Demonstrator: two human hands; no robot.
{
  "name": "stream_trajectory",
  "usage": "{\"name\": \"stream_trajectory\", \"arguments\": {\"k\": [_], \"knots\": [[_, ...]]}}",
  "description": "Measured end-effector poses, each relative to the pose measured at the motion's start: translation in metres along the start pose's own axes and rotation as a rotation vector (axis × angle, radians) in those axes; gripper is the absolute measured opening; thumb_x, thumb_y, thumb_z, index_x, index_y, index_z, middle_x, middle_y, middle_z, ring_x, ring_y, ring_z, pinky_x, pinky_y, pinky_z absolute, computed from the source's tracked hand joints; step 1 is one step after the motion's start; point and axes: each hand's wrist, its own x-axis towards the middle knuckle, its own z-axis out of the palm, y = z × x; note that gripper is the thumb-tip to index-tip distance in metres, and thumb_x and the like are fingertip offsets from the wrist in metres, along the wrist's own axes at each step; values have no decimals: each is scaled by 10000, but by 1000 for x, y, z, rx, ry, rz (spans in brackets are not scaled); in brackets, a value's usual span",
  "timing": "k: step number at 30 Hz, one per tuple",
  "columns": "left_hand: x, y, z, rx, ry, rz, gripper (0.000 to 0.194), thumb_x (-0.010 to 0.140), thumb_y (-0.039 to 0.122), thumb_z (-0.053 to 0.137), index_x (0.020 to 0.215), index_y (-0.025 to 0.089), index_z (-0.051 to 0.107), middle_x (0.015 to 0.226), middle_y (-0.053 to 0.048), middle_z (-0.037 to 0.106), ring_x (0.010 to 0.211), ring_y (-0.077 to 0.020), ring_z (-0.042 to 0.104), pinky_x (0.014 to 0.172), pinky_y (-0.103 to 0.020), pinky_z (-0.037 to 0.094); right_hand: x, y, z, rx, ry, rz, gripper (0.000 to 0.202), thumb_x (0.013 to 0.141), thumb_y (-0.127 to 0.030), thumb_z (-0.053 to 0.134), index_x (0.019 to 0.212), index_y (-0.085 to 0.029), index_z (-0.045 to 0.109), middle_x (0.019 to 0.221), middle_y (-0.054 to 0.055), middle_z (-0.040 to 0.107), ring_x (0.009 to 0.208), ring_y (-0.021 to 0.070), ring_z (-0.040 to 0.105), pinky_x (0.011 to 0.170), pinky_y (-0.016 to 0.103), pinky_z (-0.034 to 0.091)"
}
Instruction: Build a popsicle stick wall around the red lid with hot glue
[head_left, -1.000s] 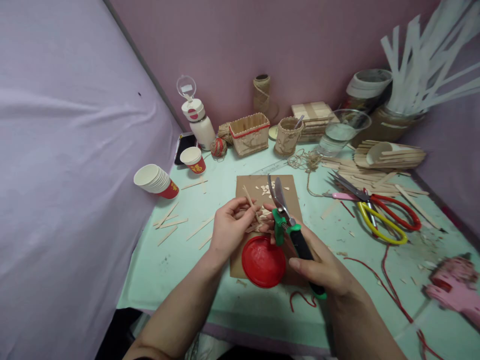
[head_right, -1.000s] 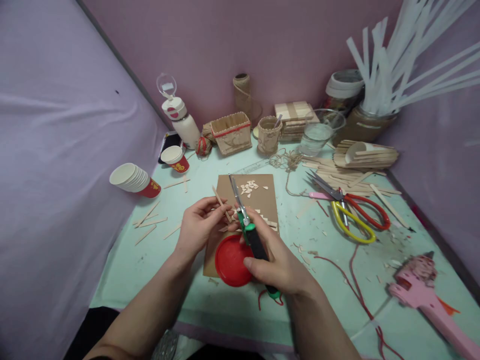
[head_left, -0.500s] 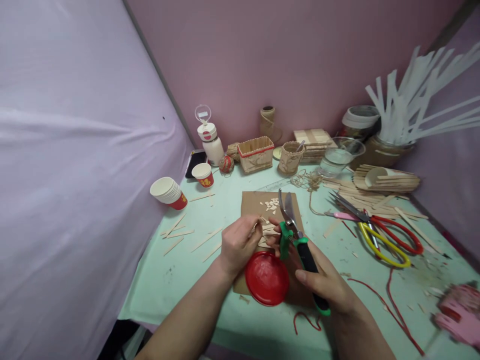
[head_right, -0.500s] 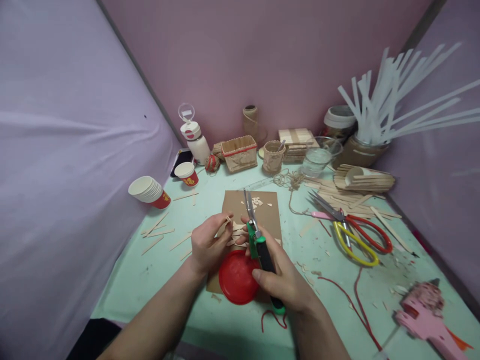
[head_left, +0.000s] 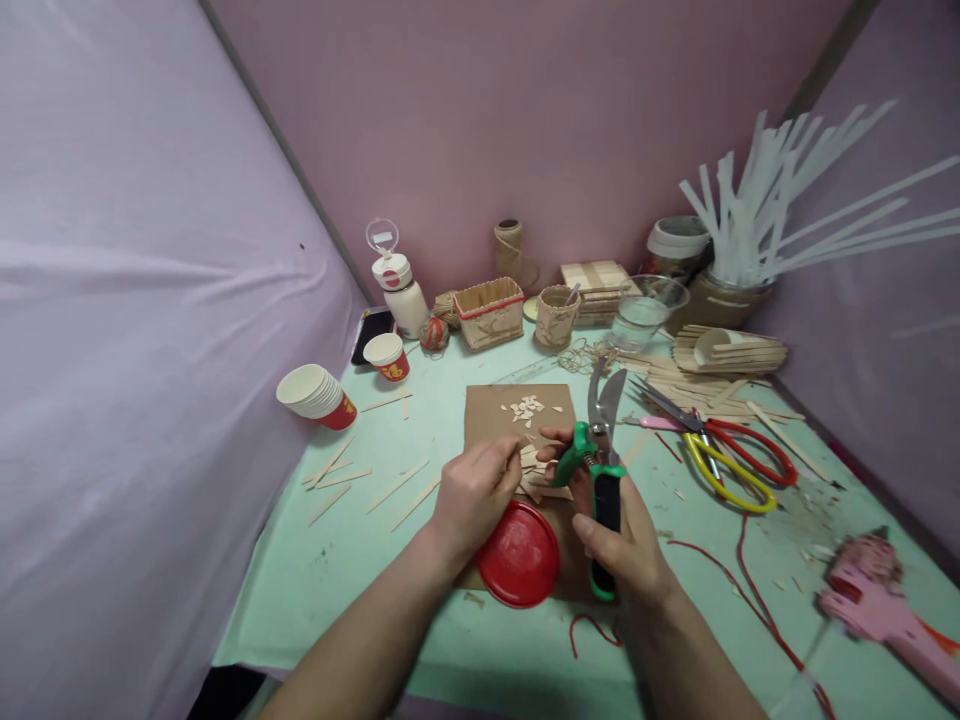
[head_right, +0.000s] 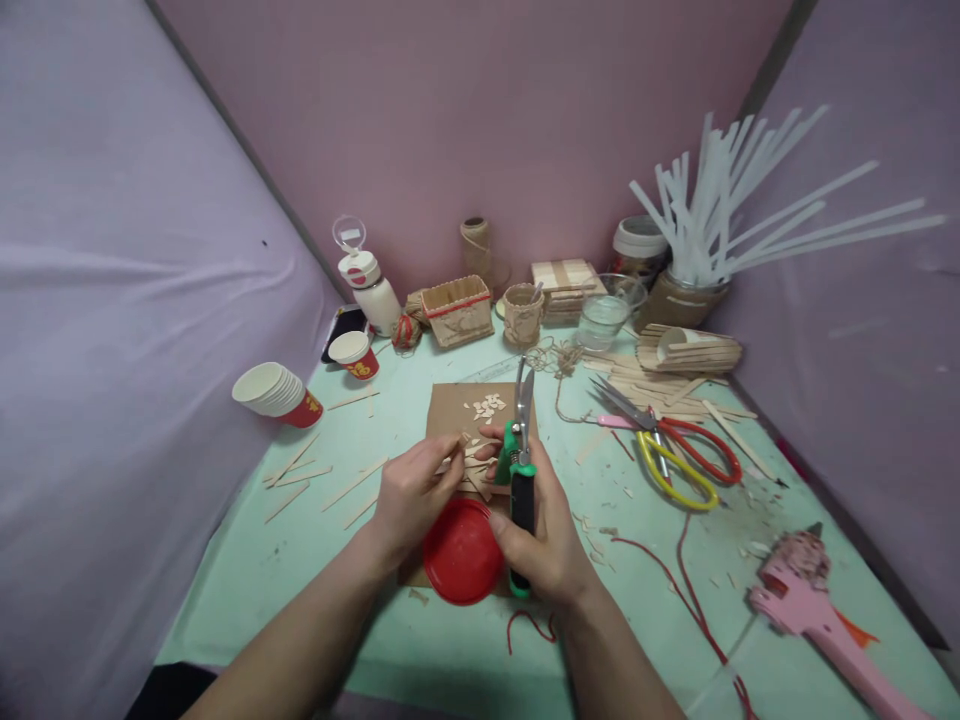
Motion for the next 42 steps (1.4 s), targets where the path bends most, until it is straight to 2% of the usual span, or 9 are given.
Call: {"name": "stream_trajectory", "arguments": {"k": [3, 6, 8, 13, 19, 27, 32, 36, 42], "knots": [[4, 13, -5, -189, -103, -116, 167, 857, 260, 563, 877, 226, 725, 798, -59, 724, 737, -176, 666, 735, -272, 527, 1, -4, -3, 138, -40, 25, 603, 770, -389, 654, 1326, -256, 462, 1323, 116, 530, 1227, 315, 491, 1023, 484, 401], [12, 25, -17, -594, -381, -314, 202, 852, 330, 588, 846, 180, 722, 778, -63, 724, 744, -186, 680, 725, -287, 543, 1, -10, -9, 260, -102, 106, 672, 708, -403, 660, 1331, -240, 465, 1277, 115, 562, 1215, 326, 496, 1035, 495, 383], [17, 27, -25, -802, -510, -435, 212, 814, 344, 649, 872, 156, 726, 806, -72, 733, 764, -195, 690, 750, -300, 546, 1, -14, -12, 310, -149, 169, 724, 662, -417, 665, 1333, -229, 470, 1243, 118, 584, 1186, 334, 514, 1025, 499, 385], [20, 6, -38, -1017, -711, -660, 228, 733, 276, 748, 903, 127, 724, 787, -93, 735, 706, -183, 703, 651, -269, 560, 1, -18, -15, 326, -202, 218, 753, 635, -418, 658, 1335, -202, 483, 1164, 120, 611, 1134, 333, 543, 1010, 495, 383], [13, -12, -33, -1267, -984, -812, 313, 617, 285, 826, 853, 112, 713, 707, -90, 720, 613, -224, 714, 504, -255, 556, -7, -9, -23, 278, -254, 241, 805, 592, -455, 679, 1328, -190, 490, 1171, 125, 606, 1148, 350, 525, 999, 497, 388], [10, 1, -20, -1311, -1090, -876, 246, 642, 245, 797, 818, 93, 718, 719, -103, 722, 606, -186, 703, 555, -248, 575, -33, -19, -32, 232, -299, 304, 760, 586, -449, 704, 1284, -200, 538, 1189, 123, 611, 1138, 352, 533, 977, 497, 400], [8, 11, -18, -1311, -1108, -914, 246, 617, 216, 809, 813, 98, 720, 715, -80, 716, 591, -167, 694, 554, -231, 564, -34, -17, -35, 248, -249, 306, 767, 559, -465, 675, 1263, -183, 561, 1157, 125, 624, 1104, 362, 548, 923, 500, 438], [3, 15, -16, -1371, -1094, -926, 252, 638, 208, 799, 852, 103, 719, 746, -77, 713, 610, -161, 690, 558, -233, 554, -34, -12, -38, 267, -199, 274, 810, 525, -507, 654, 1259, -177, 564, 1162, 135, 613, 1121, 379, 533, 943, 526, 422], [-2, 22, -13, -1450, -1053, -1000, 285, 731, 369, 737, 876, 124, 712, 718, -61, 683, 584, -136, 638, 591, -270, 535, -35, -13, -40, 315, -228, 245, 832, 519, -531, 646, 1282, -218, 527, 1229, 135, 572, 1134, 373, 517, 976, 547, 392]]}}
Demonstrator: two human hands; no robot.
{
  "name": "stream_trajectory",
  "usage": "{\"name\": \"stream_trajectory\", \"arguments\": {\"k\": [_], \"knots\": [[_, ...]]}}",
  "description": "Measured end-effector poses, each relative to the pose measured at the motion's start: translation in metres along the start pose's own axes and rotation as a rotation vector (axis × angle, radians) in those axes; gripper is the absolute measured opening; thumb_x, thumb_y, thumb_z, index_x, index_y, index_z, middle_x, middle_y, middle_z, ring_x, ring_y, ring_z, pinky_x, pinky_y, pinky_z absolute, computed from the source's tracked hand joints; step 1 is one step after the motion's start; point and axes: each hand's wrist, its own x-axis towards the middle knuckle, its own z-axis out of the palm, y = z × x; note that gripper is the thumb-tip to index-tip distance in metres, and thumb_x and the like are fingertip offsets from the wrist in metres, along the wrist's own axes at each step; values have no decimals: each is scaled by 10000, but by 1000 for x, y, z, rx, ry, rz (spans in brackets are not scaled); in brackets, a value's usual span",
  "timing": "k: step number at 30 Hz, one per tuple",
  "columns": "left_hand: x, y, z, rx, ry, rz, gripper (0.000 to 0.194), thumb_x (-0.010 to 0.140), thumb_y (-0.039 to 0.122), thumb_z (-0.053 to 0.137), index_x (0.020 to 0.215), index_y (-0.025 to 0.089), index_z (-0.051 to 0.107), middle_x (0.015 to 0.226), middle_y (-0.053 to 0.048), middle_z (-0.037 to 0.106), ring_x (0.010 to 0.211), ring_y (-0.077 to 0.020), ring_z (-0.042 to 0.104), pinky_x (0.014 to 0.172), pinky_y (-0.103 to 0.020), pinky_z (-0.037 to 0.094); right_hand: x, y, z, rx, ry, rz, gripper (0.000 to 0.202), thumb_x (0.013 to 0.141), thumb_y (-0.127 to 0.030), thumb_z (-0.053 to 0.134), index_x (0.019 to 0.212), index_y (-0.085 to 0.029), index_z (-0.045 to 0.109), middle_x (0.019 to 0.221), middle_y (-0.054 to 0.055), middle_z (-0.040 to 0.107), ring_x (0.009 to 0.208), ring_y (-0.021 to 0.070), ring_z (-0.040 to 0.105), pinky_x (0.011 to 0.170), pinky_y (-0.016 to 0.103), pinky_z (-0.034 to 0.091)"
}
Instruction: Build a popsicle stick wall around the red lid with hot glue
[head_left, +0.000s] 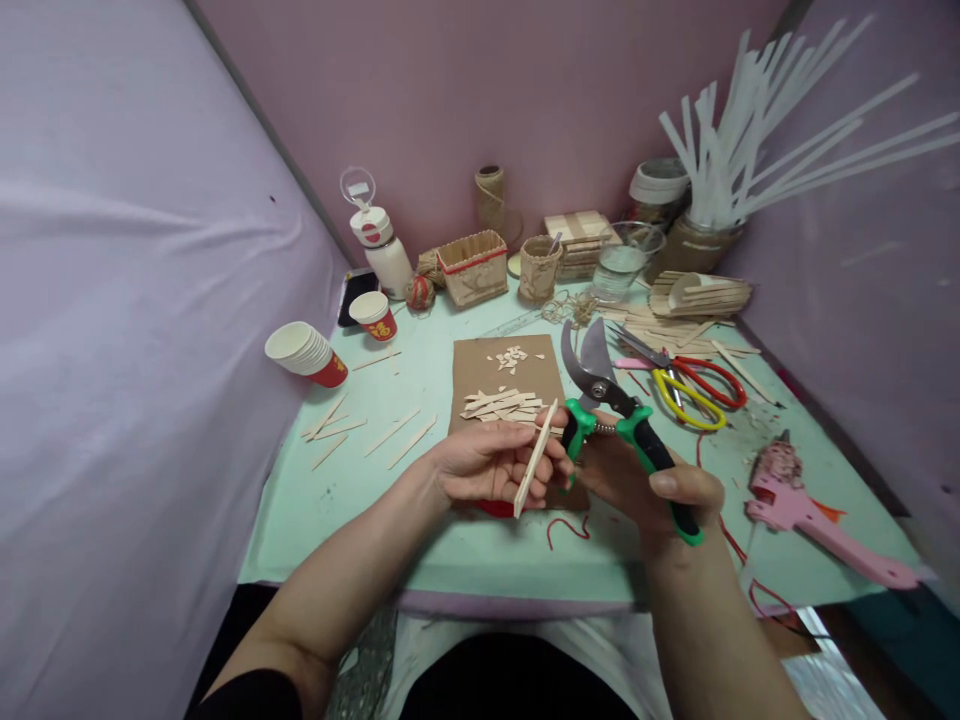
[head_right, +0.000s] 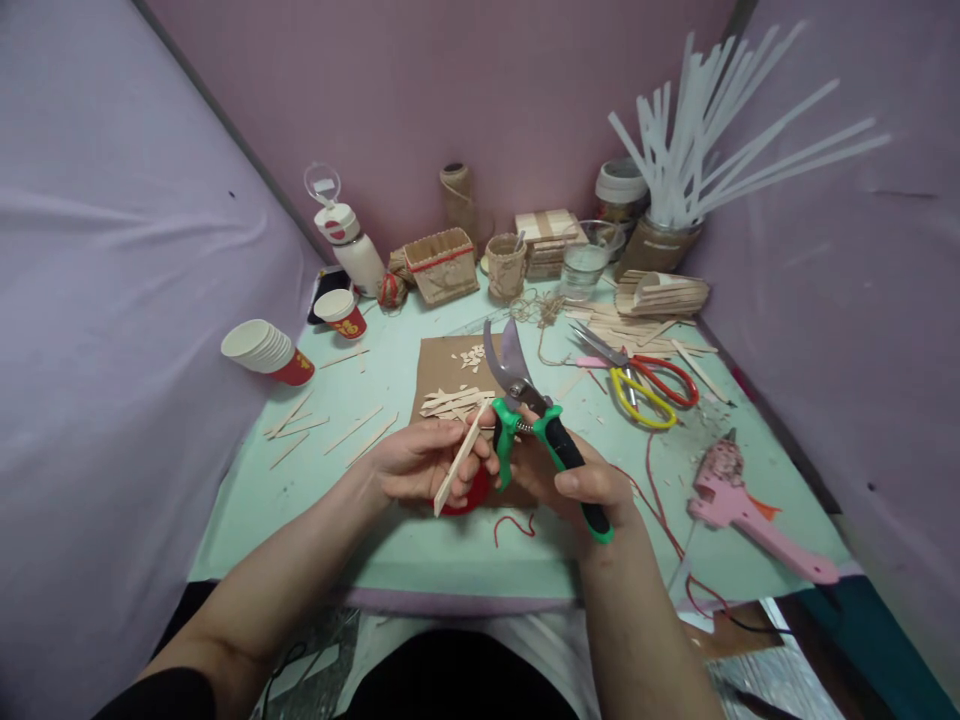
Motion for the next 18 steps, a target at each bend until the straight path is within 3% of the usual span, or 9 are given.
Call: {"name": "stream_trajectory", "arguments": {"k": [8, 13, 18], "knots": [[-6, -3, 10, -80, -118, -46, 290, 753, 386, 719, 907, 140, 710, 676, -10, 525, 584, -99, 507, 569, -270, 540, 3, -7, 9, -43, -11, -92, 801, 518, -539, 660, 1272, -294, 540, 1250, 89, 551, 1198, 361, 466, 1011, 534, 352], [-11, -4, 11, -69, -137, -39, 291, 758, 382, 723, 912, 136, 701, 664, 3, 459, 577, -85, 463, 491, -201, 501, 8, -6, 14, 2, -125, -161, 625, 562, -468, 630, 1153, -264, 604, 1219, 99, 550, 1176, 350, 467, 1029, 544, 318], [-10, -6, 10, -11, -96, 15, 278, 744, 380, 736, 850, 128, 681, 693, -14, 494, 527, -60, 402, 430, -172, 437, 13, -2, 13, -5, -119, -164, 789, 514, -497, 650, 1252, -242, 536, 1215, 117, 540, 1166, 360, 466, 1020, 538, 326]]}}
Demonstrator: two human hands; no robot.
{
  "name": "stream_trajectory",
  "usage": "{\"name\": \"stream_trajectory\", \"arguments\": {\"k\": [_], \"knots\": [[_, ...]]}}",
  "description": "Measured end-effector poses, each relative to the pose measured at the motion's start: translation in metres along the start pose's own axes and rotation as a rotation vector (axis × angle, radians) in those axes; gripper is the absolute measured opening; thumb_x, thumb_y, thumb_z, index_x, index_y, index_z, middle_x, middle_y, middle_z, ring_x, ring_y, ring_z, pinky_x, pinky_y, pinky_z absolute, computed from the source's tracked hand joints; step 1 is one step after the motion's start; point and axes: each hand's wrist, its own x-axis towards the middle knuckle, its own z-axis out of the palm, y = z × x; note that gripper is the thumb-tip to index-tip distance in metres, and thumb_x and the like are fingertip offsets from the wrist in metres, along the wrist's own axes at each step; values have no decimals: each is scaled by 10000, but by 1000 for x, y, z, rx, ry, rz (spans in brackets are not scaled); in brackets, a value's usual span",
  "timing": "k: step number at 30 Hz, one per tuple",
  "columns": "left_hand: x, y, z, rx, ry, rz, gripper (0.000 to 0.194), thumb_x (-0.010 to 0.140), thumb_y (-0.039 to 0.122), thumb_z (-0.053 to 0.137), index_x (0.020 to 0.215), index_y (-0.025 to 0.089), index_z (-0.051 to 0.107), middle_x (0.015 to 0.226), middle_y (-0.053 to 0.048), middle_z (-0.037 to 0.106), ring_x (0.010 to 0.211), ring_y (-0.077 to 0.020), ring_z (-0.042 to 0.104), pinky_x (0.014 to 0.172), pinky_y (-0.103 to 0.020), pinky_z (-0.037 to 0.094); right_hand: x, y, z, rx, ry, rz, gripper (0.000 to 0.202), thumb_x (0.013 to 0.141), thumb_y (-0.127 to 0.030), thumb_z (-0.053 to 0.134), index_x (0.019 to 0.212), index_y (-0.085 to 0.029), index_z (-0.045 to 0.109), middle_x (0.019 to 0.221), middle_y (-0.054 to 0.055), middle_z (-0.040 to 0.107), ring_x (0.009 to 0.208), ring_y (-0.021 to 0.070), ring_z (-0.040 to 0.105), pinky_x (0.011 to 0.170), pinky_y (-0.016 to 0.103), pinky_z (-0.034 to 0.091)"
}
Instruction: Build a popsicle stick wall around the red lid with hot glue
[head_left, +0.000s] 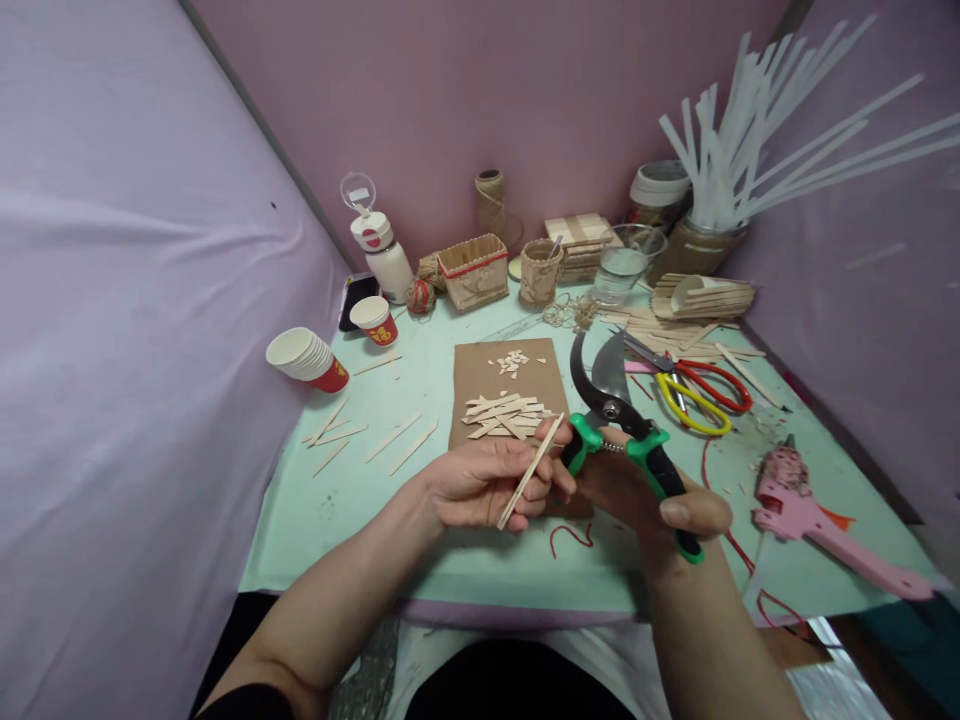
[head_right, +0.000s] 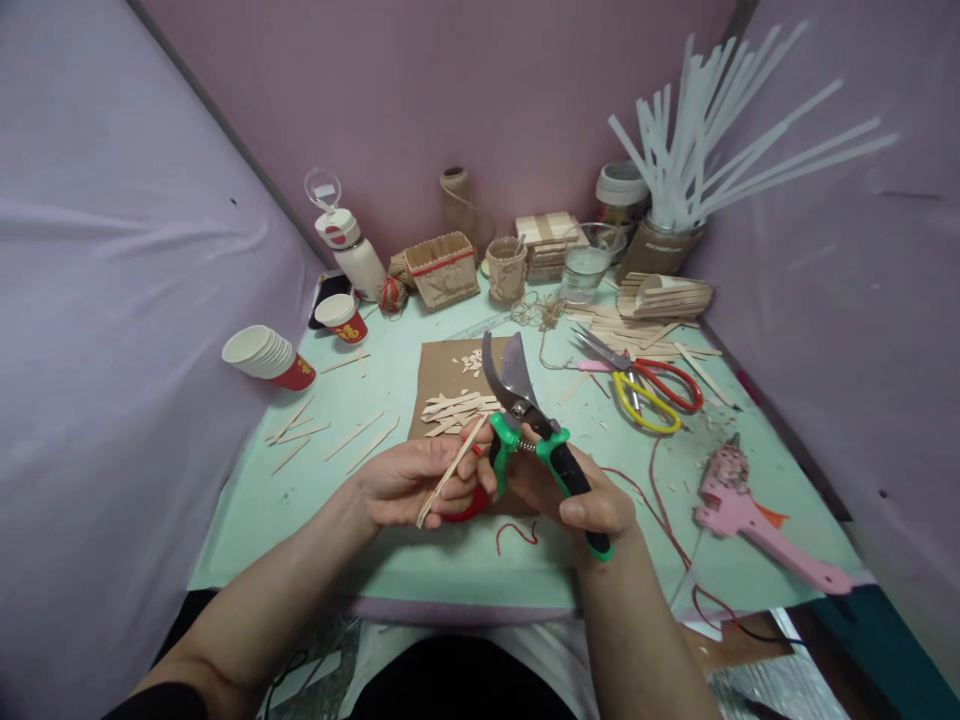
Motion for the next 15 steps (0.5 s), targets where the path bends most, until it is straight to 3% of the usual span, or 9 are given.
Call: {"name": "stream_trajectory", "arguments": {"k": [4, 7, 11, 15], "knots": [[-1, -3, -5, 68, 72, 88, 296, 737, 398, 739, 805, 122, 654, 695, -17, 517, 518, -60, 432, 428, -177, 427, 0, 0, 1, -79, 42, 31, 883, 486, -570, 661, 1286, -226, 512, 1236, 126, 542, 1180, 376, 468, 999, 522, 358], [-5, -1, -7, 243, 296, 214, 345, 728, 457, 735, 807, 134, 640, 661, -7, 544, 548, -88, 500, 516, -225, 473, -2, -9, 7, -194, 99, 89, 865, 553, -591, 659, 1313, -218, 485, 1252, 121, 550, 1176, 365, 492, 965, 484, 406], [-16, 9, -7, 856, 639, 542, 284, 842, 408, 621, 773, 136, 662, 667, -19, 594, 631, -113, 534, 635, -245, 448, -2, -24, 27, -641, 198, 252, 656, 748, -339, 619, 1359, -232, 408, 1275, 93, 552, 1156, 289, 533, 960, 410, 432], [-29, 16, -12, 1328, 813, 763, 233, 898, 295, 545, 749, 155, 657, 713, -28, 617, 704, -130, 551, 680, -249, 423, 5, -29, 46, -1123, 284, 303, 609, 752, -237, 588, 1329, -248, 393, 1280, 83, 539, 1123, 262, 554, 950, 396, 456]]}}
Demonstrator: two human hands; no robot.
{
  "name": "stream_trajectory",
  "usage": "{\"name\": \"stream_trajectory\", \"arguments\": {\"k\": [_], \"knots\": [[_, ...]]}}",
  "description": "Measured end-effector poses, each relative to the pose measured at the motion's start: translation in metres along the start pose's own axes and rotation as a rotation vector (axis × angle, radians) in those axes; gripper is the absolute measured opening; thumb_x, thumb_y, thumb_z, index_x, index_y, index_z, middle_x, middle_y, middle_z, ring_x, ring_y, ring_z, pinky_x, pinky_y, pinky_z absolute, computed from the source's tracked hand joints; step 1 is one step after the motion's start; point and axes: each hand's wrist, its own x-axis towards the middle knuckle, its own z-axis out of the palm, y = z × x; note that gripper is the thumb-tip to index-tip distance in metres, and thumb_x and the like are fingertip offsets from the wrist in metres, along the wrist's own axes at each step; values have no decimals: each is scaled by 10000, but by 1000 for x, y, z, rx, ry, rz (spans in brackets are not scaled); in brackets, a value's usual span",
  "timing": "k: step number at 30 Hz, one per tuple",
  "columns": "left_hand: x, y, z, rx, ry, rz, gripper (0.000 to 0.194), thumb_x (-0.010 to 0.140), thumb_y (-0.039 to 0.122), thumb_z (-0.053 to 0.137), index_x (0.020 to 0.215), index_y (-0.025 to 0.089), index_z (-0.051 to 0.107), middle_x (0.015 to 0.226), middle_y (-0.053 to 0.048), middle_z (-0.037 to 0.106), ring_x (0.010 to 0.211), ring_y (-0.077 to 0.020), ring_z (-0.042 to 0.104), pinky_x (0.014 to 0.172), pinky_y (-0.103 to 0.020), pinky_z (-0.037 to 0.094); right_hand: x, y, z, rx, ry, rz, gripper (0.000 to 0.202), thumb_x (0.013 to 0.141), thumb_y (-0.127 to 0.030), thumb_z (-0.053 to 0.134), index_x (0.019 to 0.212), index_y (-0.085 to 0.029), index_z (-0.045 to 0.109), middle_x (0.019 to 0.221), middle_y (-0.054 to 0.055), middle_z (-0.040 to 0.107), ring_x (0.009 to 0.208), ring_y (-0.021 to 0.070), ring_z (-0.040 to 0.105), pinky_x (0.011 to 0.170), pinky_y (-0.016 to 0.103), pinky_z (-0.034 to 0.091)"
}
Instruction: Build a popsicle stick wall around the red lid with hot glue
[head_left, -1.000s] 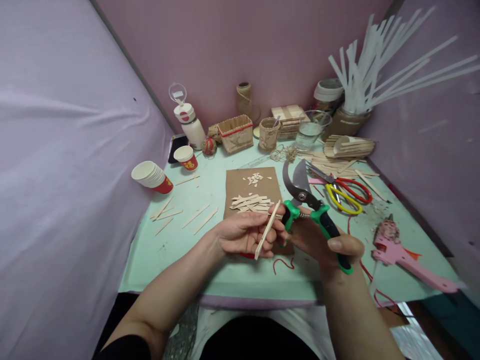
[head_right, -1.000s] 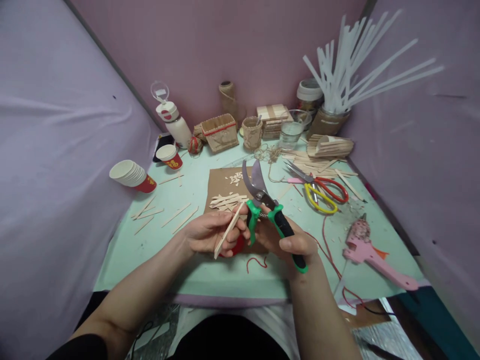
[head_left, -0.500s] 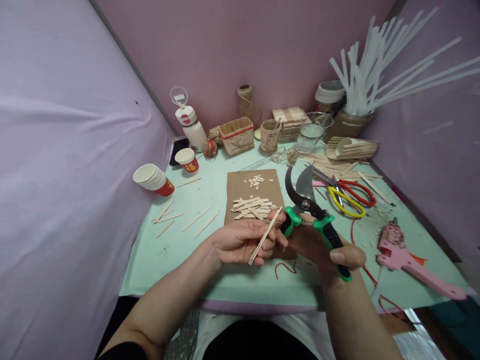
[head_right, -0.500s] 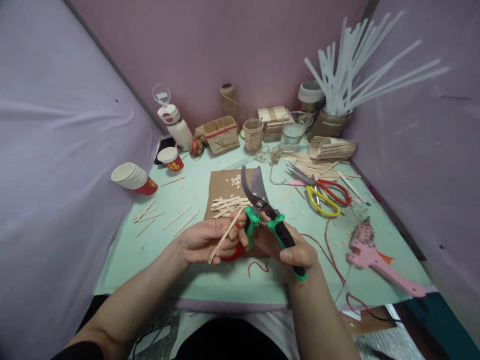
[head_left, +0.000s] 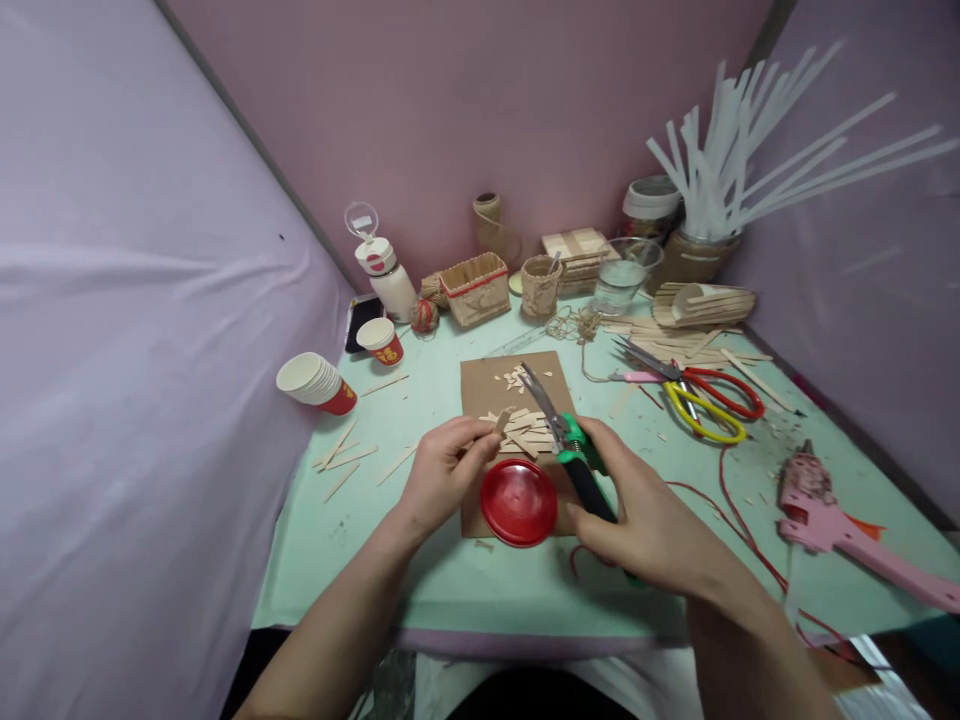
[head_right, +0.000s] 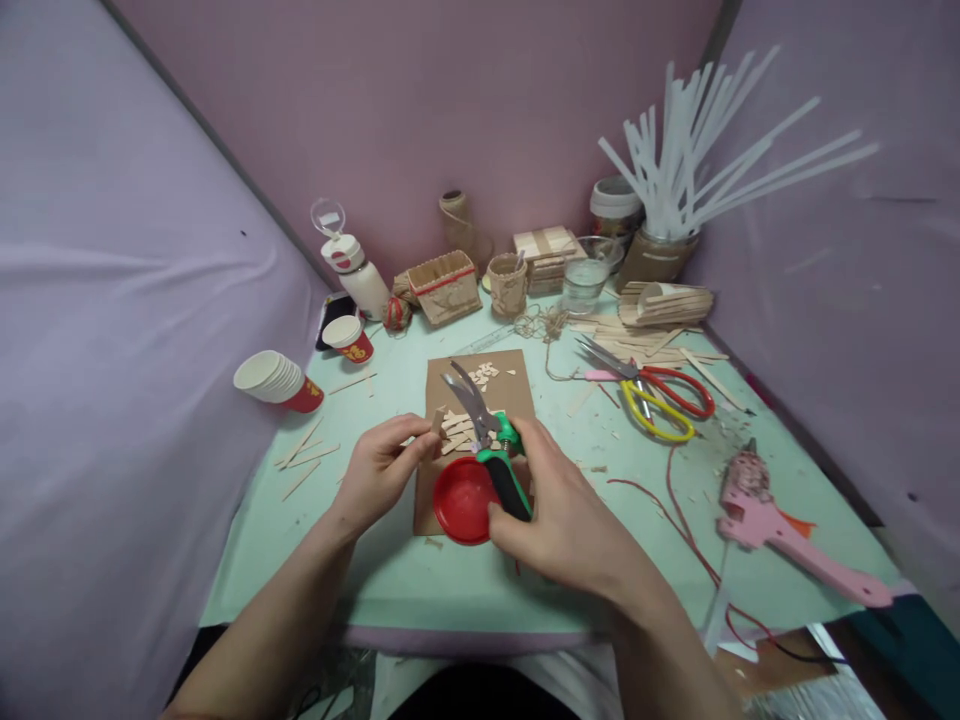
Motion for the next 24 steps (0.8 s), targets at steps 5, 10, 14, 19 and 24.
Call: {"name": "stream_trajectory", "arguments": {"k": [5, 10, 14, 19, 24], "knots": [[-3, -9, -6, 80, -11, 118, 192, 912, 244, 526, 802, 167, 663, 750, -32, 646, 726, -128, 573, 679, -235, 437, -4, -5, -2, -225, -45, -48, 628, 733, -209, 569, 1333, -233, 386, 1292, 109, 521, 1167, 281, 527, 958, 421, 456], [-1, -11, 2, 67, -73, 195, 185, 917, 233, 518, 834, 175, 673, 783, -42, 682, 745, -137, 607, 686, -243, 465, -17, -5, -15, -315, -103, -75, 658, 706, -158, 568, 1332, -250, 387, 1273, 85, 539, 1133, 269, 547, 922, 388, 467], [1, -9, 14, 32, -142, 245, 183, 922, 213, 510, 862, 185, 680, 837, -47, 706, 781, -138, 630, 700, -245, 484, -29, -2, -21, -374, -82, -21, 606, 715, -187, 581, 1292, -238, 405, 1230, 88, 560, 1086, 269, 564, 881, 382, 474], [6, -6, 28, 40, -174, 330, 182, 919, 186, 510, 823, 175, 663, 809, -42, 698, 756, -128, 624, 689, -239, 486, -42, 4, -26, -383, -56, -14, 537, 703, -189, 574, 1225, -237, 458, 1223, 87, 566, 1098, 273, 556, 874, 379, 475], [11, 1, 36, 68, -220, 362, 190, 924, 181, 503, 810, 174, 656, 775, -34, 680, 727, -120, 608, 674, -230, 478, -50, 10, -30, -394, -32, 15, 536, 678, -186, 577, 1204, -220, 477, 1209, 104, 578, 1099, 290, 559, 871, 396, 483]]}}
